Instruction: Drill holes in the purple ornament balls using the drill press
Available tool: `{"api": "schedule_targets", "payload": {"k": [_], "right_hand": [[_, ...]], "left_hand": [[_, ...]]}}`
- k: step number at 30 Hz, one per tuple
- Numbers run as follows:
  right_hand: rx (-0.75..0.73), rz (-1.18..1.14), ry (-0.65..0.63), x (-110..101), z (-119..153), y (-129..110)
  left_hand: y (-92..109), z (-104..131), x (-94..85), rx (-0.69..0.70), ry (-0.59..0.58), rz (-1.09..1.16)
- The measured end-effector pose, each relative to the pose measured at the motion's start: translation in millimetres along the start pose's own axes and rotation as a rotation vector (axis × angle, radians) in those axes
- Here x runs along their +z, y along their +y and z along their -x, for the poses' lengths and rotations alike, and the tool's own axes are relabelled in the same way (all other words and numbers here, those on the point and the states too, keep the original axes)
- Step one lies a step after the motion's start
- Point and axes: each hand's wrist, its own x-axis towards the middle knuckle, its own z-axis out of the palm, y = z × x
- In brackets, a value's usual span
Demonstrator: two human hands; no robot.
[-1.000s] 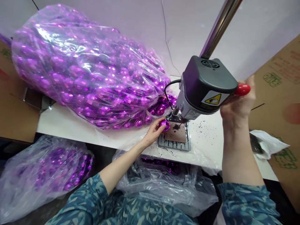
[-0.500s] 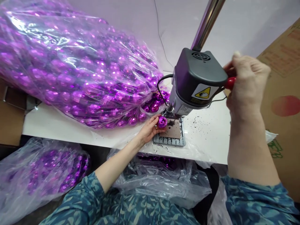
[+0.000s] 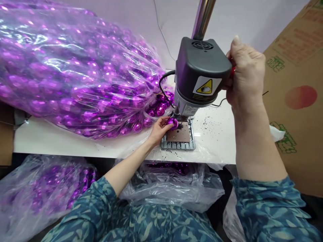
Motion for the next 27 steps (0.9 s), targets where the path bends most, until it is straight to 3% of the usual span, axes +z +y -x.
{"api": "schedule_targets", "payload": {"k": [8, 18, 27], "right_hand": [[0.064, -0.021, 0.114, 11.1, 9.5, -14.9], [0.028, -0.021, 0.12, 10.7, 13.6, -14.9], [-0.051, -0.278, 0.128, 12.7, 7.9, -5.0]], "left_hand": [[-15.4, -9.7, -4.8, 0.075, -0.085, -0.085], [-23.7, -19.7, -4.6, 0.117, -0.289, -0.098], [-33.7, -21.5, -11.0, 0.237, -0.419, -0.246]]}}
